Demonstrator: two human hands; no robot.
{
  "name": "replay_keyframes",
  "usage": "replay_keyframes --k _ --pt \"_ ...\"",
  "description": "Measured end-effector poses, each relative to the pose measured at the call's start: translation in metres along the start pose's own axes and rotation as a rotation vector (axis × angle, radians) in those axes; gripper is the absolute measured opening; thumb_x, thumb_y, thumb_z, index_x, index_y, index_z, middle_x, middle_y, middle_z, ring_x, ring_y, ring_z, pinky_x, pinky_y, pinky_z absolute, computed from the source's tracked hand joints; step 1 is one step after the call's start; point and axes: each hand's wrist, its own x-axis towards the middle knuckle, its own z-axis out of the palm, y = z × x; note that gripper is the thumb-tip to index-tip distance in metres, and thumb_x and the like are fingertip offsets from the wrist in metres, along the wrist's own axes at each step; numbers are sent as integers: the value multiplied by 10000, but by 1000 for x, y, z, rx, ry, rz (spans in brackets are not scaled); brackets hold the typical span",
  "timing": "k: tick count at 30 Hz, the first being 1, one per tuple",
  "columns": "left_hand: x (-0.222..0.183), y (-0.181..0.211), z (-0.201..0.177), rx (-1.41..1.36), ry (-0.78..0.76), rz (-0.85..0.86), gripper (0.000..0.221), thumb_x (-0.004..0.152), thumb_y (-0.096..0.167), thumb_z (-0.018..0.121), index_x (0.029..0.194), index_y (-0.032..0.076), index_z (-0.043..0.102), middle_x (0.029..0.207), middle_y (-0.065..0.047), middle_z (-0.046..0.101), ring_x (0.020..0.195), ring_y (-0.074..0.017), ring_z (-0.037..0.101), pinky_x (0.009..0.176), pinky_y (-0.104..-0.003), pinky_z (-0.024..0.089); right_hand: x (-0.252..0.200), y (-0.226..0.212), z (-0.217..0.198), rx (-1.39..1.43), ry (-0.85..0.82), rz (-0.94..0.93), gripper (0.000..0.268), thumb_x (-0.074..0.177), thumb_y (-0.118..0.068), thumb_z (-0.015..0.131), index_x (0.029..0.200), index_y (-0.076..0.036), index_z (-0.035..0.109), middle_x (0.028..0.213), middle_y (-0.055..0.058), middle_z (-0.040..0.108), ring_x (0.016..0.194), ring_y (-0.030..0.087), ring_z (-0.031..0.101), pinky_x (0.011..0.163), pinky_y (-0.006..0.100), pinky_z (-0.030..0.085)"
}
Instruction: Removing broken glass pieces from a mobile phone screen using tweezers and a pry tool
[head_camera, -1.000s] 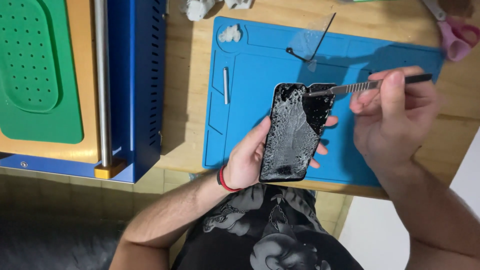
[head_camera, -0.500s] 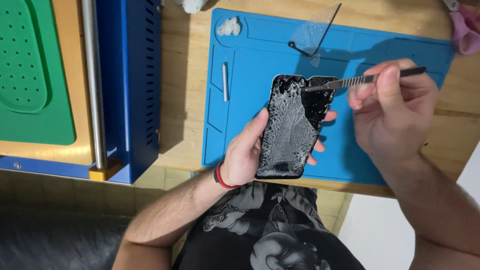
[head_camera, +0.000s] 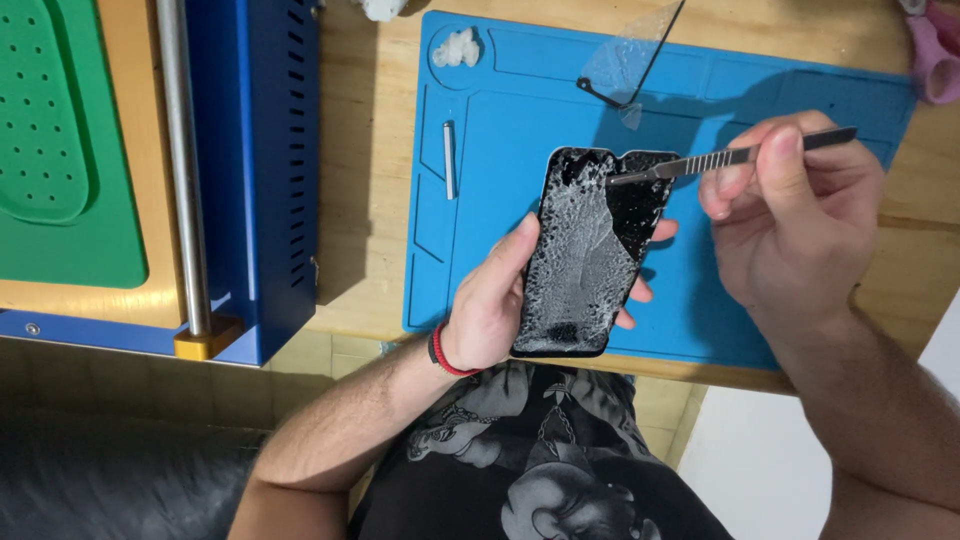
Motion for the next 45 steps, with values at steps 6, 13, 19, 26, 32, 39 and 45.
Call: replay_keyframes --k 6,13,19,26,32,39,45 --pt "-1 1 1 -29 9 -19 905 1116 595 427 1719 -76 374 1744 -306 467 1187 -323 726 1008 -461 659 1 -4 -1 -15 -53 2 260 1226 -298 647 1157 -50 685 843 47 687 712 145 678 691 228 573" --pt "1 3 1 -33 24 -9 886 1120 581 441 1726 -61 377 1715 -311 498 1158 -331 730 982 -467 663 2 -6 -2 -66 -69 -11 261 1245 -287 626 1159 -46 678 859 45 677 729 157 671 700 243 574" --pt "2 4 -1 -79 19 -36 905 1110 582 462 1742 -59 360 1723 -307 491 1161 -337 733 977 -464 665 4 -5 -6 -60 -96 -12 248 1256 -278 614 1173 -52 674 874 40 682 744 151 684 710 232 587" --pt "2 6 1 -85 30 -42 903 1106 573 466 1737 -65 365 1718 -311 493 1149 -345 730 968 -471 661 6 -7 -5 -68 -109 -13 245 1261 -261 607 1159 -49 673 872 37 670 729 143 656 708 233 579" --pt "-2 -2 1 -95 35 -44 886 1127 555 446 1754 -62 332 1705 -320 493 1152 -346 731 969 -465 663 11 -6 -9 -185 -137 -58 420 1304 -255 544 1006 19 657 934 60 611 748 217 672 712 315 583" --pt "-3 -6 -3 -82 33 -56 879 1129 551 451 1750 -60 338 1698 -321 500 1151 -342 733 970 -462 664 17 1 -14 -188 -210 -123 573 1352 -139 436 859 57 654 936 139 630 759 255 672 799 339 642" --pt "-3 -10 -7 -208 61 -68 846 1149 528 459 1752 -58 361 1709 -296 494 1138 -342 732 962 -460 659 12 -8 1 -106 -226 -131 398 1331 -214 435 989 -30 524 896 125 585 835 202 624 810 319 600"
